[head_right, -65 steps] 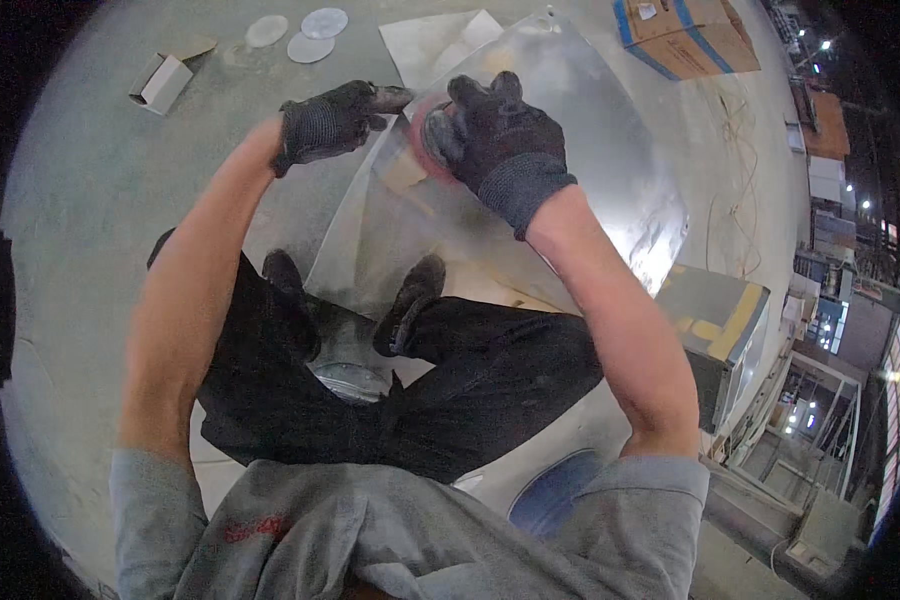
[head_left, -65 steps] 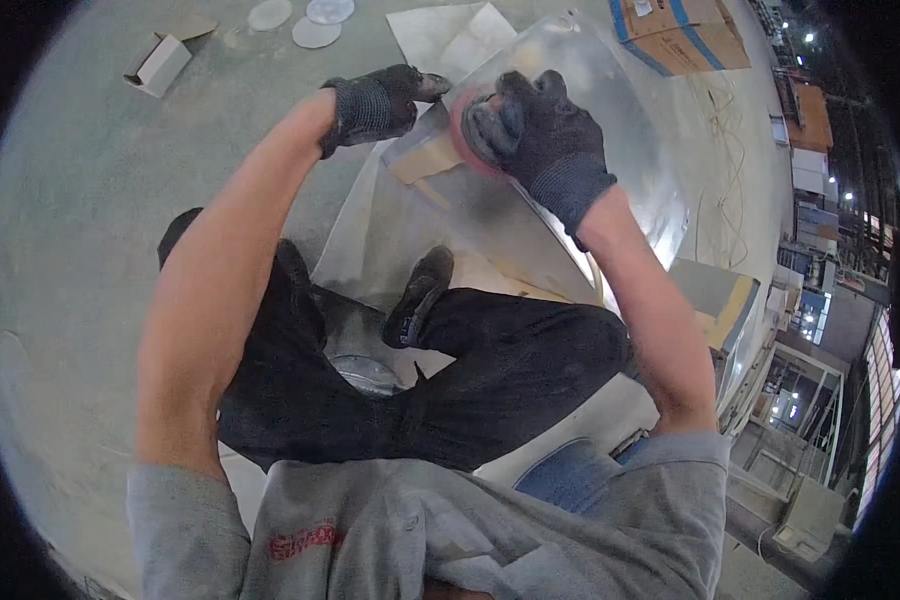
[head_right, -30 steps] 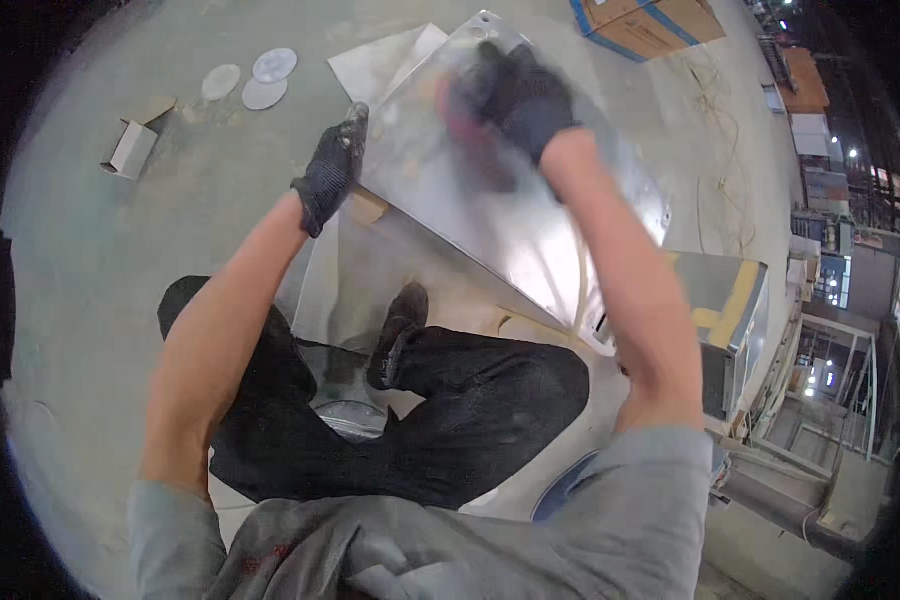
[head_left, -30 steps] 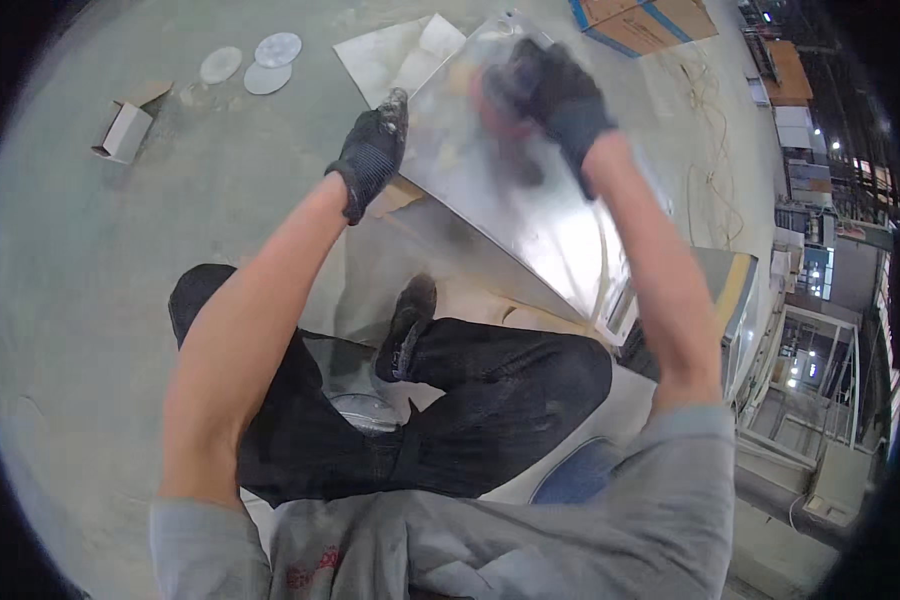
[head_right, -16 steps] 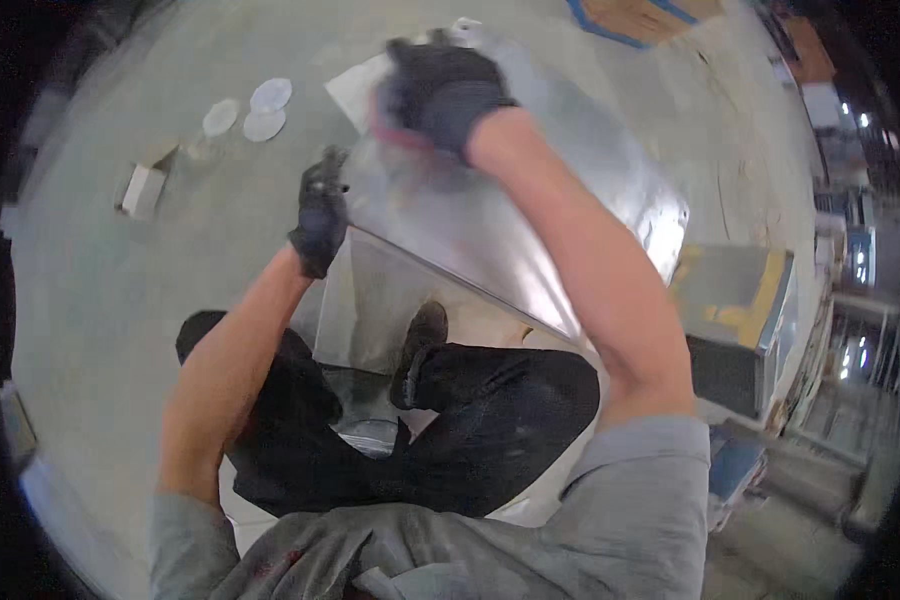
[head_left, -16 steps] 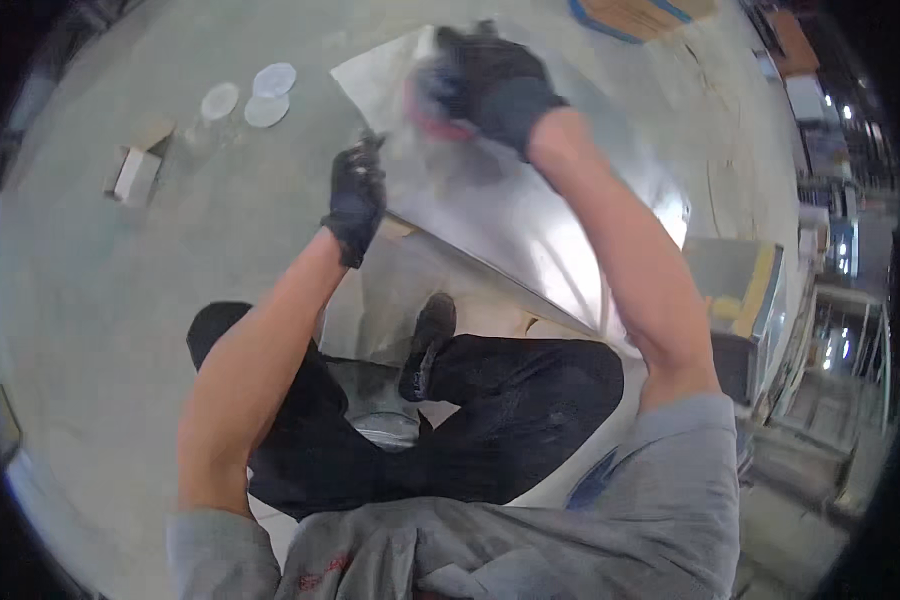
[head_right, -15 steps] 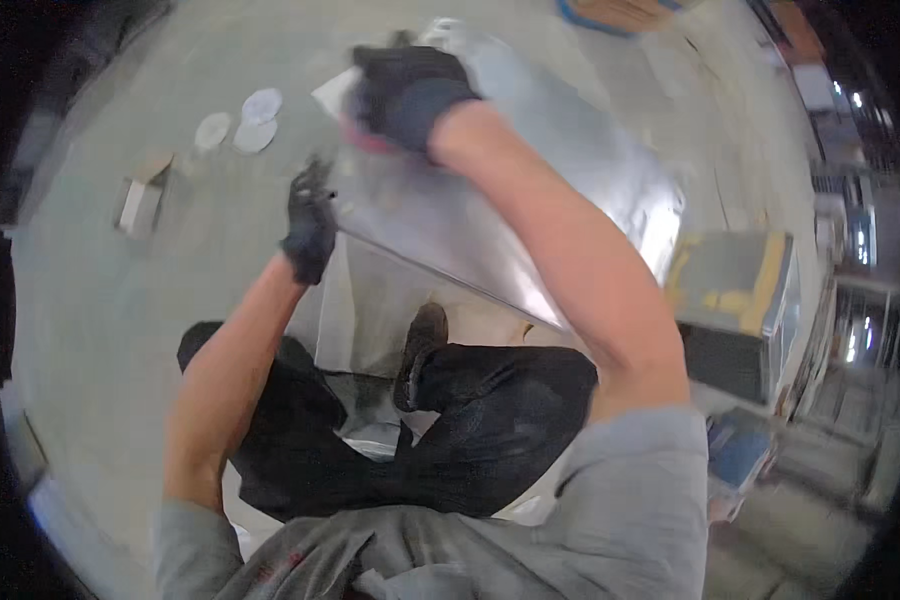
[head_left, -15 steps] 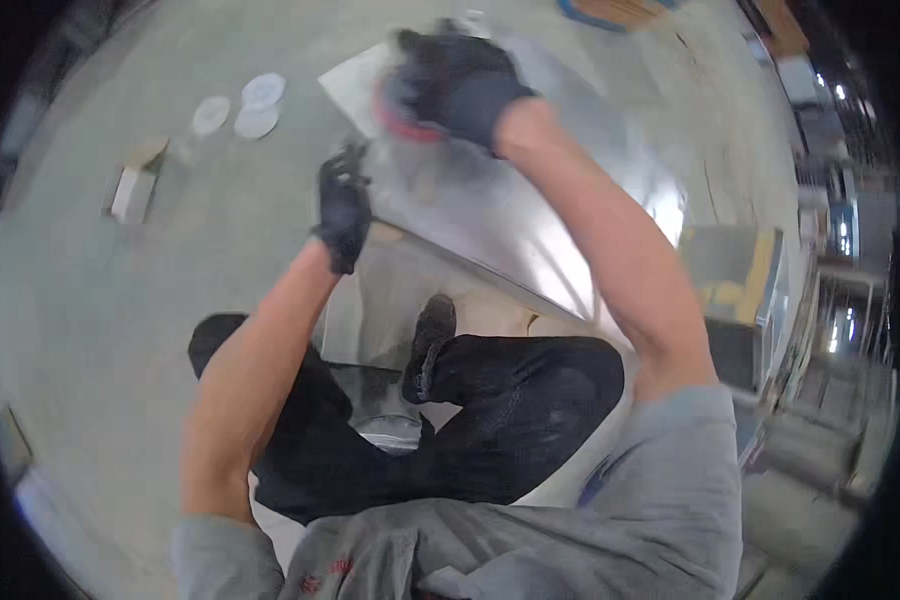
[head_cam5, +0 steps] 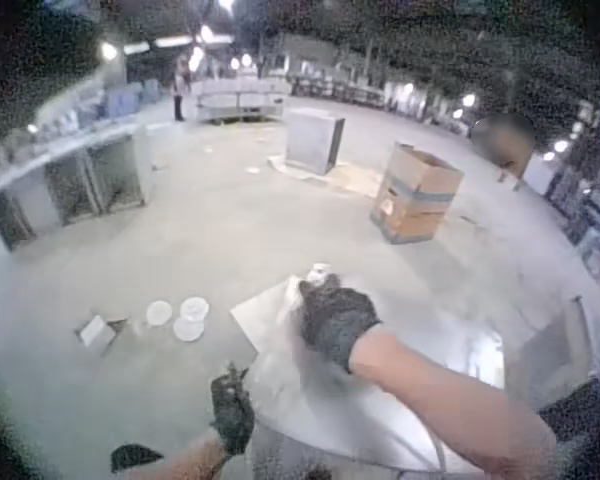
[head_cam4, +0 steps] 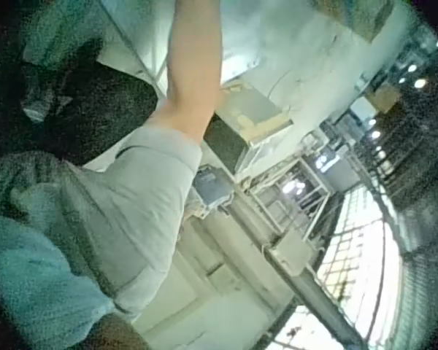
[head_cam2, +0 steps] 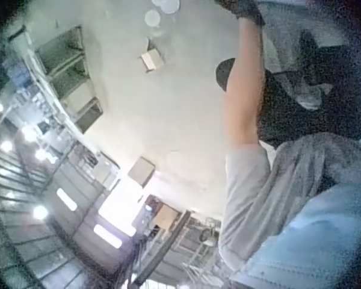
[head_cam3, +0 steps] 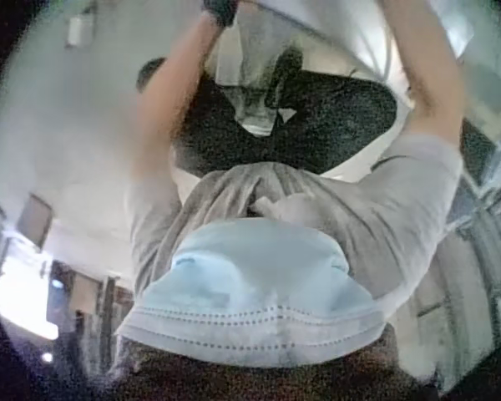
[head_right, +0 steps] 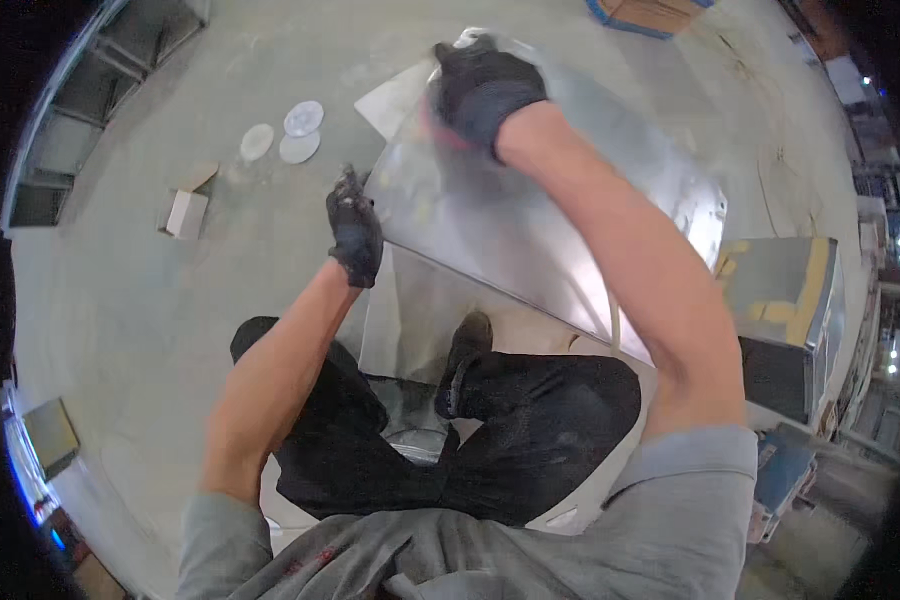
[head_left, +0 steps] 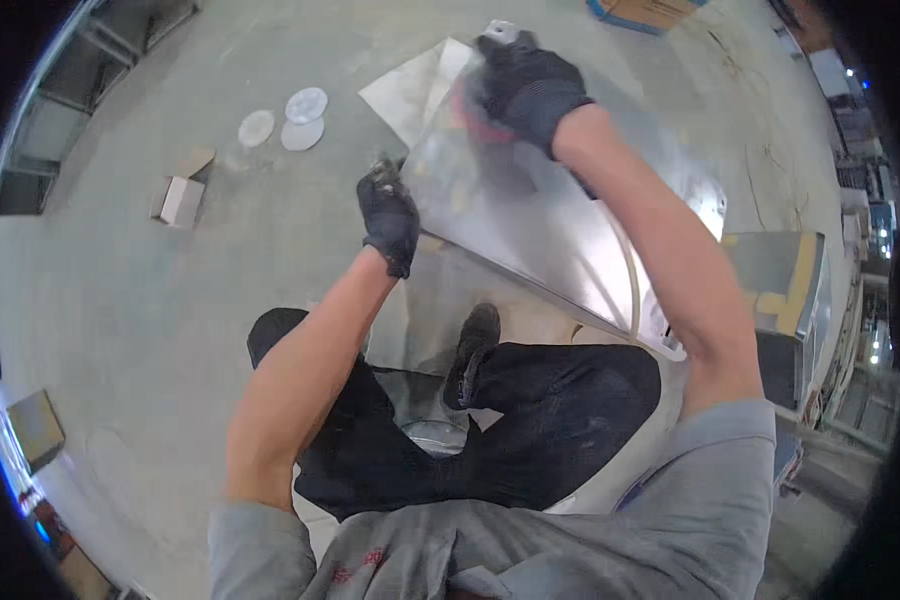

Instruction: The recorder uses an orbital sander to smooth the surface of metal plates on a workbench.

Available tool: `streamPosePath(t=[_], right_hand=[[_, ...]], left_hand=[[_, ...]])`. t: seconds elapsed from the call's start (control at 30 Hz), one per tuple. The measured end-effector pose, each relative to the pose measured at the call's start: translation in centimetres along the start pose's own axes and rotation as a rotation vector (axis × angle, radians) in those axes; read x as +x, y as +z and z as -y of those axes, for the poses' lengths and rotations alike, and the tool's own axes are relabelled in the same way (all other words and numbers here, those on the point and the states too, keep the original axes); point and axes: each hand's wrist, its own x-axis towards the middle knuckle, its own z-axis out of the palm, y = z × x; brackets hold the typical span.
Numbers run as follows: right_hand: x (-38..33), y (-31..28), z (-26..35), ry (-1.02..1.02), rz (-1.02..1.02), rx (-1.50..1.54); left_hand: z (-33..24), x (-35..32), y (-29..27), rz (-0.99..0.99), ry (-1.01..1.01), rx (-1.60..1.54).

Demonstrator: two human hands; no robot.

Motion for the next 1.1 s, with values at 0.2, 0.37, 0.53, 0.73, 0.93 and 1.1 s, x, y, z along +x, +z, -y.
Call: streamPosePath(t=[0.2, 0.37, 0.53, 0.73, 0.93, 1.1], right_hand=[[-0.1, -2.0, -0.2, -0.014, 0.158, -0.045], [-0.4, -2.8, 2.8, -0.09, 0.202, -0.067], [-0.7, -3.5, 2.0, -0.032, 0.214, -0.132], [-0.4, -1.3, 1.9, -0.111, 0.146, -0.109], [0.2, -0.9, 2.0, -0.104, 0.185, -0.18], [-0.5, -2.4, 1.5, -0.053, 0.288, -0.212]], left_hand=[[-3.2, 1.1, -0.2, 0.087, -0.357, 0.025], [-1.4, 0.9, -0.2, 0.074, -0.127, 0.147], [-4.4, 1.5, -0.3, 0.164, -0.34, 0.085], [-4.0, 1.6, -0.5, 0.157, -0.265, 0.181], [-4.4, 2.1, -0.8, 0.296, -0.305, 0.169], [-4.9, 1.8, -0.1, 0.279, -0.289, 0.184]])
